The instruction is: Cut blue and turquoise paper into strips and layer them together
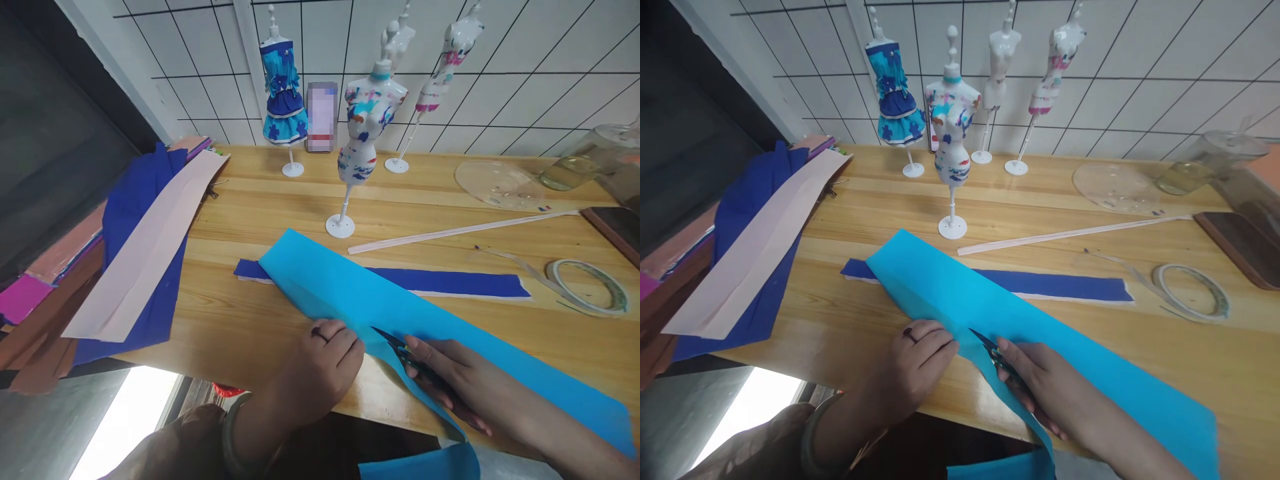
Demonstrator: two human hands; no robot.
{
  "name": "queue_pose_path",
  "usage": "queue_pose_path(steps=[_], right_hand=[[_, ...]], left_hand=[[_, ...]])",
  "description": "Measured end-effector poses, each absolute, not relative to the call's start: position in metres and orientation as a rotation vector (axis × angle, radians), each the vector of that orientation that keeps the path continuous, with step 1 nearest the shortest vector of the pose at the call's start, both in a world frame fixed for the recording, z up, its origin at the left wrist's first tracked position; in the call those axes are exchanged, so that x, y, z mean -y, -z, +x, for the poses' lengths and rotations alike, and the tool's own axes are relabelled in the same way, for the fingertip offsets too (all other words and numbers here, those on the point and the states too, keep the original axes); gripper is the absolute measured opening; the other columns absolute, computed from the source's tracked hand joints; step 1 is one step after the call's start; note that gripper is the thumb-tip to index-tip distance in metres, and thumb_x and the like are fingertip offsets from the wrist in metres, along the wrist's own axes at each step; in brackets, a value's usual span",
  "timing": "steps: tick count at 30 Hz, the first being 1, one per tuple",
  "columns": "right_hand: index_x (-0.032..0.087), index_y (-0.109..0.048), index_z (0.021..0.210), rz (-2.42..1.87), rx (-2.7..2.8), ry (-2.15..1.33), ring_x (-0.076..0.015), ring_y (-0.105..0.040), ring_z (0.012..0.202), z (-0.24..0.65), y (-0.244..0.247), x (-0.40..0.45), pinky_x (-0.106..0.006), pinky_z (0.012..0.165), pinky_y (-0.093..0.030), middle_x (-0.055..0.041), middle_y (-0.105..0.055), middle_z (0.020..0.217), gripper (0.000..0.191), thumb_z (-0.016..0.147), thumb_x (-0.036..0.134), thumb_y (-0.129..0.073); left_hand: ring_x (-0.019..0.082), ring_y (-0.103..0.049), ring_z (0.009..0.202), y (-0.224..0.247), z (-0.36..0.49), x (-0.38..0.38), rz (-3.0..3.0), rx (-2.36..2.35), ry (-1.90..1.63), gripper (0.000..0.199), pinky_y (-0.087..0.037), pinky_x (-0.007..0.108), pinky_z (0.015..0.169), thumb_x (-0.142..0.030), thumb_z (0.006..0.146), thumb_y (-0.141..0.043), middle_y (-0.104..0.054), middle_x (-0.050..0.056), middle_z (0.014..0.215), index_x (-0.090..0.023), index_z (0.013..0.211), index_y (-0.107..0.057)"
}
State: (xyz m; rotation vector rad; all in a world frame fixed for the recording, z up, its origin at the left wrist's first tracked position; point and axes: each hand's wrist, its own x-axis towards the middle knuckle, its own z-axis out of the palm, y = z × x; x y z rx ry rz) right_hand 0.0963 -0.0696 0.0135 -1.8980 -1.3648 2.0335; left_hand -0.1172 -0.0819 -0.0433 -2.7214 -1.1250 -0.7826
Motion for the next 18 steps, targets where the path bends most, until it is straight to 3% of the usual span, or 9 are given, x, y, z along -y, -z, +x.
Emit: queue_pose_path(steps=[8,13,18], right_hand=[[0.019,-0.048,0.063,-2.043,1.39,-1.918,-0.0058,-0.029,0.035,0.0938,-0.0137,0.0698,-0.019,0.029,-0.02,0.0065,-0.033,0.047,0.056,0.077,0.072,-0.039],[0.021,-0.052,0.06,-1.944,1.447,-1.755,-0.0138,-0.048,0.052,0.0931,-0.0126,0.0711,-0.022,0.04,-0.037,-0.0011,-0.051,0.056,0.052,0.07,0.072,-0.049],[0.022,-0.053,0.054,-1.89,1.594,-1.612,-0.0162,-0.051,0.056,0.0943,-0.0117,0.0708,-0.025,0.049,-0.043,-0.0034,-0.056,0.057,0.049,0.071,0.067,-0.05]], left_hand=[[0.017,-0.054,0.08,0.0413,-0.1171,0.0814,-2.712,1.119,0.82,0.023,-0.047,0.033,0.074,-0.012,0.09,-0.038,-0.06,0.007,0.076,-0.014,0.08,-0.059],[0.017,-0.055,0.08,0.0412,-0.1165,0.0822,-2.696,1.146,0.822,0.023,-0.047,0.033,0.074,-0.012,0.09,-0.039,-0.06,0.007,0.077,-0.014,0.081,-0.06],[0.016,-0.056,0.08,0.0412,-0.117,0.0823,-2.712,1.132,0.802,0.023,-0.048,0.033,0.074,-0.012,0.09,-0.038,-0.061,0.007,0.078,-0.014,0.082,-0.059]])
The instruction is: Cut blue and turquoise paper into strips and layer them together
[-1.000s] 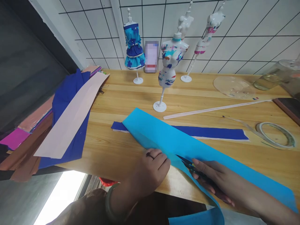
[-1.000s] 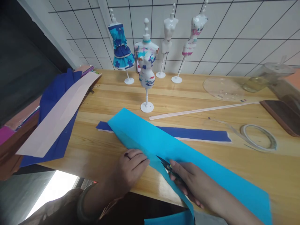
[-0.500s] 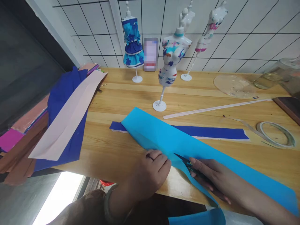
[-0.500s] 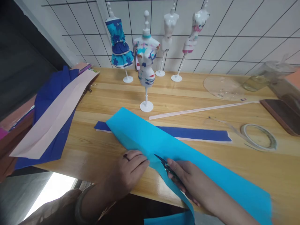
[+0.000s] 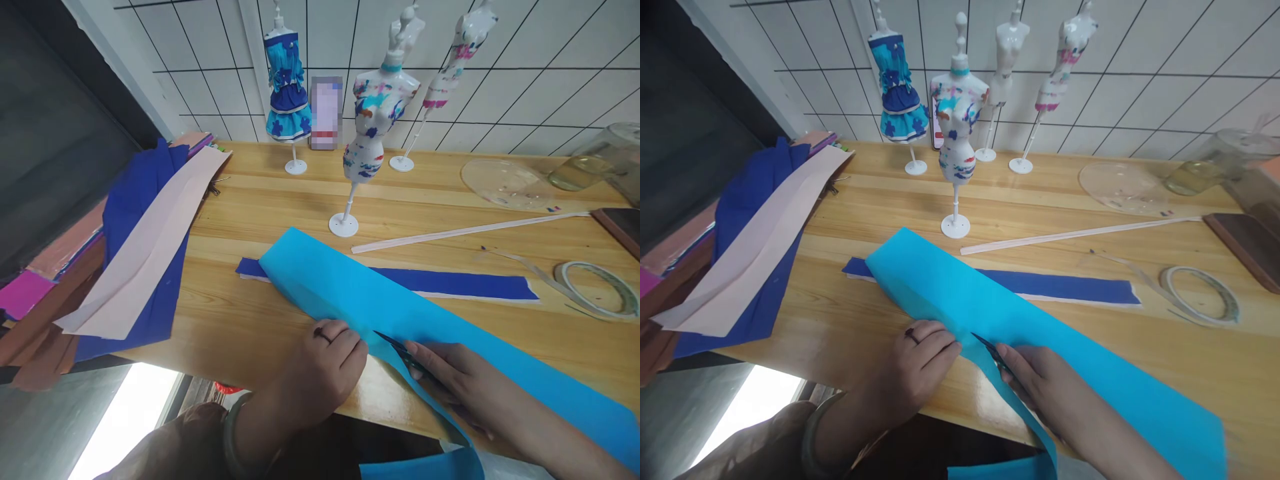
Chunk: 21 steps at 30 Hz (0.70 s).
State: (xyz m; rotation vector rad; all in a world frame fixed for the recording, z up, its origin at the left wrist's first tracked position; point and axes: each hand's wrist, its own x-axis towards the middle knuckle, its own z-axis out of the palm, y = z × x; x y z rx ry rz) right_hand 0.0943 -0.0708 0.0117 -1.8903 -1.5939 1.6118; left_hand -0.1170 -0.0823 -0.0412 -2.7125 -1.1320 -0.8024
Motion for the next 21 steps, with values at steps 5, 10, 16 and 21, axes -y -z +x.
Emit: queue_pose_path(steps=[5,10,16,21], right_hand=[[0.021,-0.053,0.054,-1.978,1.721,-1.495,-0.0148,-0.048,0.053,0.094,-0.01,0.071,-0.024,0.048,-0.039,-0.0021,-0.056,0.055,0.049,0.078,0.063,-0.045],[0.02,-0.053,0.057,-2.015,1.738,-1.469,-0.0137,-0.046,0.051,0.095,-0.008,0.072,-0.025,0.045,-0.035,-0.001,-0.055,0.055,0.05,0.08,0.063,-0.042],[0.023,-0.051,0.053,-2.008,1.807,-1.485,-0.0152,-0.044,0.05,0.09,-0.019,0.069,-0.027,0.046,-0.033,-0.0012,-0.05,0.051,0.048,0.08,0.061,-0.042],[0.022,-0.052,0.058,-1.981,1.793,-1.525,-0.014,-0.044,0.053,0.091,-0.022,0.069,-0.026,0.05,-0.037,-0.0001,-0.049,0.057,0.048,0.081,0.061,-0.04]], left_hand=[[0.017,-0.056,0.08,0.04,-0.118,0.082,-2.722,1.146,0.78,0.023,-0.048,0.033,0.074,-0.012,0.09,-0.038,-0.061,0.008,0.078,-0.014,0.083,-0.059],[0.016,-0.057,0.08,0.04,-0.118,0.083,-2.73,1.144,0.764,0.022,-0.048,0.033,0.075,-0.012,0.091,-0.038,-0.061,0.008,0.079,-0.014,0.084,-0.059],[0.016,-0.056,0.081,0.042,-0.118,0.083,-2.734,1.14,0.757,0.021,-0.048,0.033,0.076,-0.012,0.09,-0.039,-0.061,0.007,0.078,-0.014,0.085,-0.059],[0.017,-0.056,0.083,0.041,-0.119,0.083,-2.739,1.123,0.747,0.021,-0.047,0.033,0.076,-0.012,0.09,-0.039,-0.06,0.007,0.079,-0.014,0.085,-0.059]])
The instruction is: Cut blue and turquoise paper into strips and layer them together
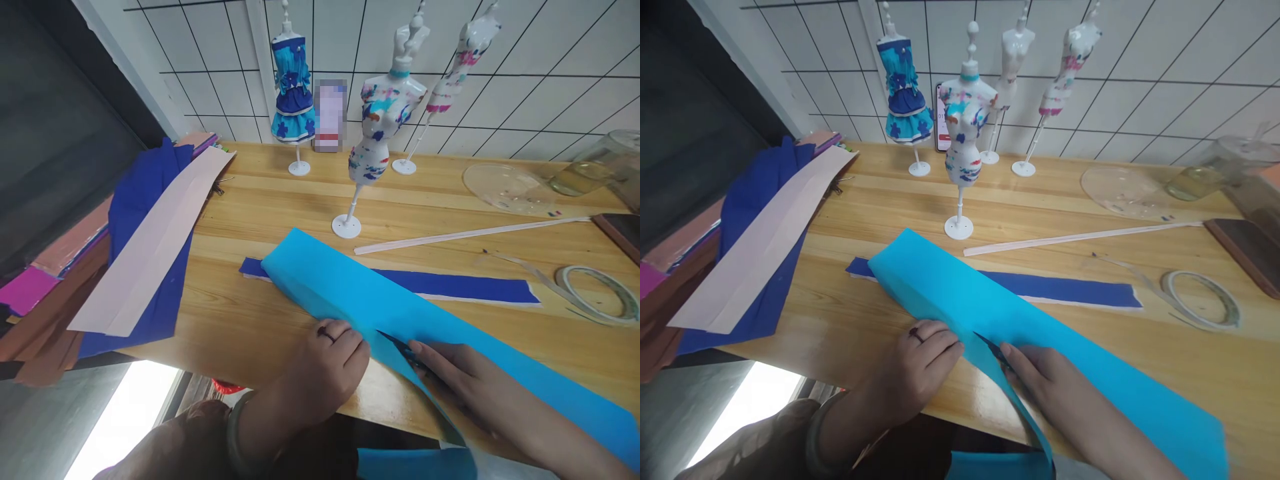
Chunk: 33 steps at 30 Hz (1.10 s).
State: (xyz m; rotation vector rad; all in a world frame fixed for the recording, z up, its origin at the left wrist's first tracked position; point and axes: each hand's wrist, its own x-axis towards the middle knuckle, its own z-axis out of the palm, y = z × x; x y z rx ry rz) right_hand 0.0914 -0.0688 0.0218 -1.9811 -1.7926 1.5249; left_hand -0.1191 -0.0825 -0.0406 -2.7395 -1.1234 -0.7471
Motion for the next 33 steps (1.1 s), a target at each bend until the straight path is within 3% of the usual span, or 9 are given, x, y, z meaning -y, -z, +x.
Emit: queue_pose_path(steps=[5,8,13,17,23,33], right_hand=[[0.02,-0.05,0.068,-2.026,1.715,-1.75,-0.0086,-0.03,0.043,0.09,-0.025,0.065,-0.023,0.035,-0.024,0.0052,-0.033,0.054,0.05,0.084,0.064,-0.033],[0.02,-0.05,0.07,-2.021,1.726,-1.777,-0.0072,-0.026,0.038,0.086,-0.024,0.061,-0.022,0.032,-0.019,0.0063,-0.031,0.052,0.049,0.084,0.064,-0.033],[0.021,-0.054,0.069,-1.998,1.692,-1.734,-0.0073,-0.026,0.034,0.081,-0.017,0.056,-0.023,0.032,-0.018,0.0065,-0.033,0.045,0.045,0.078,0.065,-0.043],[0.021,-0.053,0.068,-2.031,1.624,-1.795,-0.0072,-0.025,0.033,0.077,-0.015,0.054,-0.023,0.031,-0.018,0.0063,-0.032,0.046,0.051,0.08,0.068,-0.036],[0.022,-0.04,0.062,-2.009,1.626,-1.837,-0.0062,-0.026,0.037,0.071,-0.018,0.052,-0.022,0.031,-0.016,0.0067,-0.03,0.05,0.047,0.082,0.064,-0.037],[0.022,-0.035,0.06,-2.0,1.71,-1.766,-0.0083,-0.021,0.044,0.07,-0.017,0.052,-0.025,0.04,-0.017,0.0069,-0.025,0.052,0.049,0.082,0.066,-0.034]], left_hand=[[0.018,-0.054,0.083,0.039,-0.12,0.083,-2.735,1.118,0.754,0.022,-0.047,0.034,0.075,-0.012,0.09,-0.038,-0.06,0.007,0.078,-0.014,0.083,-0.059],[0.017,-0.054,0.083,0.038,-0.12,0.083,-2.737,1.11,0.748,0.022,-0.047,0.033,0.074,-0.011,0.09,-0.038,-0.06,0.007,0.078,-0.014,0.083,-0.059],[0.017,-0.055,0.081,0.036,-0.12,0.084,-2.728,1.128,0.761,0.024,-0.048,0.032,0.073,-0.011,0.09,-0.036,-0.06,0.007,0.077,-0.014,0.085,-0.059],[0.017,-0.055,0.08,0.032,-0.119,0.084,-2.735,1.122,0.772,0.025,-0.048,0.032,0.071,-0.011,0.09,-0.035,-0.06,0.008,0.077,-0.013,0.086,-0.059],[0.017,-0.054,0.081,0.031,-0.12,0.084,-2.749,1.115,0.778,0.023,-0.046,0.031,0.071,-0.011,0.09,-0.037,-0.057,0.007,0.074,-0.013,0.085,-0.059],[0.019,-0.054,0.08,0.032,-0.12,0.084,-2.783,1.12,0.82,0.021,-0.045,0.032,0.068,-0.012,0.089,-0.039,-0.056,0.006,0.073,-0.011,0.088,-0.06]])
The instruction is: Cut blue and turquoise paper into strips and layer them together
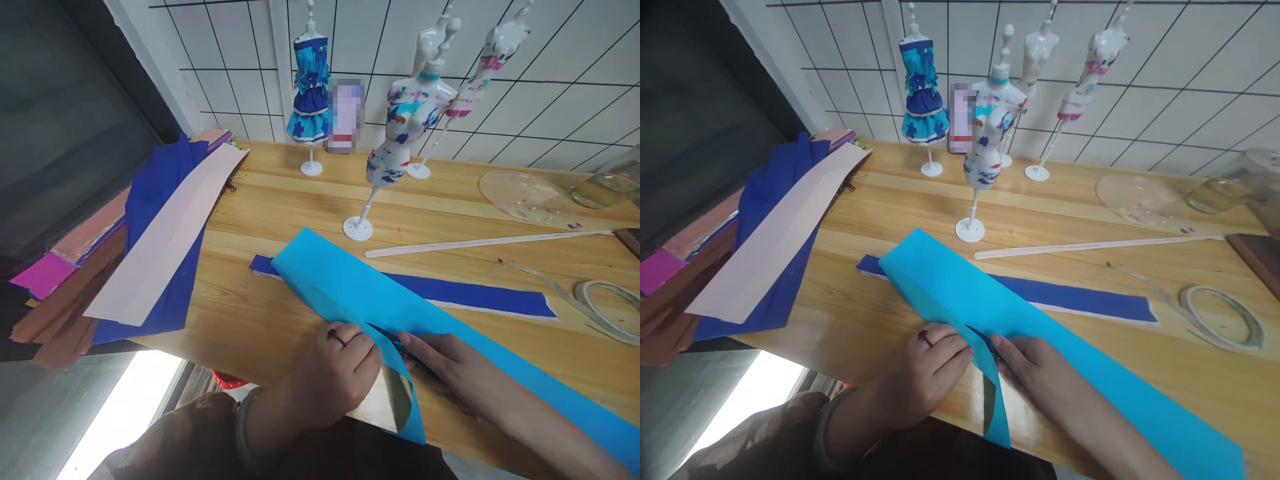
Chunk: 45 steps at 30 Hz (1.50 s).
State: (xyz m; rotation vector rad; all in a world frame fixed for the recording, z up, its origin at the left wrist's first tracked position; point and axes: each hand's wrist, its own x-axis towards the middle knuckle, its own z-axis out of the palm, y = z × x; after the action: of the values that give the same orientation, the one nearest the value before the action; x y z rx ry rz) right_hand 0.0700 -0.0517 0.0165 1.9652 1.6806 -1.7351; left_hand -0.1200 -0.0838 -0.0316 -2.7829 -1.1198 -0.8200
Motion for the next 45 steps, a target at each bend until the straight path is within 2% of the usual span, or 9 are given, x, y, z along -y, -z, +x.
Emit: queue_pose_path(steps=[5,11,21,28,36,42,45], right_hand=[[0.022,-0.031,0.06,1.938,-1.83,1.682,-0.0108,-0.021,0.054,0.071,-0.013,0.052,-0.025,0.047,-0.021,0.0053,-0.023,0.058,0.049,0.083,0.065,-0.035],[0.022,-0.028,0.058,1.972,-1.863,1.658,-0.0112,-0.021,0.053,0.073,-0.005,0.056,-0.026,0.045,-0.02,0.0051,-0.023,0.056,0.05,0.082,0.066,-0.034],[0.022,-0.028,0.057,1.944,-1.893,1.64,-0.0118,-0.019,0.056,0.076,0.003,0.056,-0.027,0.05,-0.02,0.0051,-0.023,0.057,0.049,0.085,0.063,-0.034],[0.022,-0.03,0.057,1.946,-1.919,1.55,-0.0125,-0.023,0.056,0.075,0.004,0.056,-0.027,0.052,-0.023,0.0043,-0.026,0.057,0.049,0.084,0.063,-0.033],[0.021,-0.039,0.059,1.967,-1.902,1.588,-0.0129,-0.028,0.058,0.07,-0.011,0.057,-0.027,0.054,-0.027,0.0029,-0.037,0.058,0.046,0.084,0.06,-0.036],[0.021,-0.045,0.064,1.96,-1.72,1.724,-0.01,-0.025,0.048,0.066,-0.026,0.057,-0.024,0.042,-0.02,0.0056,-0.026,0.054,0.046,0.084,0.061,-0.036],[0.02,-0.05,0.068,1.962,-1.647,1.768,-0.0095,-0.025,0.044,0.065,-0.031,0.059,-0.024,0.038,-0.018,0.0064,-0.024,0.052,0.047,0.085,0.062,-0.035]], left_hand=[[0.018,-0.054,0.081,0.029,-0.12,0.083,-2.789,1.139,0.763,0.023,-0.046,0.032,0.07,-0.014,0.091,-0.036,-0.057,0.006,0.073,-0.013,0.086,-0.059],[0.017,-0.054,0.081,0.031,-0.121,0.084,-2.77,1.129,0.717,0.024,-0.046,0.032,0.072,-0.013,0.091,-0.036,-0.058,0.007,0.076,-0.014,0.084,-0.058],[0.017,-0.054,0.08,0.031,-0.123,0.084,-2.786,1.096,0.69,0.024,-0.046,0.031,0.072,-0.014,0.092,-0.034,-0.058,0.007,0.076,-0.013,0.086,-0.058],[0.019,-0.053,0.084,0.034,-0.122,0.084,-2.82,1.149,0.743,0.02,-0.045,0.033,0.073,-0.013,0.09,-0.039,-0.057,0.007,0.078,-0.014,0.09,-0.059],[0.023,-0.05,0.096,0.029,-0.139,0.078,-2.743,1.527,0.694,0.018,-0.043,0.039,0.08,-0.029,0.09,-0.046,-0.057,0.008,0.091,-0.016,0.093,-0.058],[0.021,-0.049,0.094,0.035,-0.145,0.078,-2.805,1.451,0.693,0.016,-0.041,0.037,0.08,-0.016,0.087,-0.045,-0.055,0.006,0.085,-0.016,0.075,-0.056],[0.021,-0.049,0.092,0.036,-0.145,0.08,-2.777,1.398,0.682,0.017,-0.04,0.037,0.08,-0.012,0.086,-0.044,-0.054,0.006,0.081,-0.016,0.074,-0.055]])
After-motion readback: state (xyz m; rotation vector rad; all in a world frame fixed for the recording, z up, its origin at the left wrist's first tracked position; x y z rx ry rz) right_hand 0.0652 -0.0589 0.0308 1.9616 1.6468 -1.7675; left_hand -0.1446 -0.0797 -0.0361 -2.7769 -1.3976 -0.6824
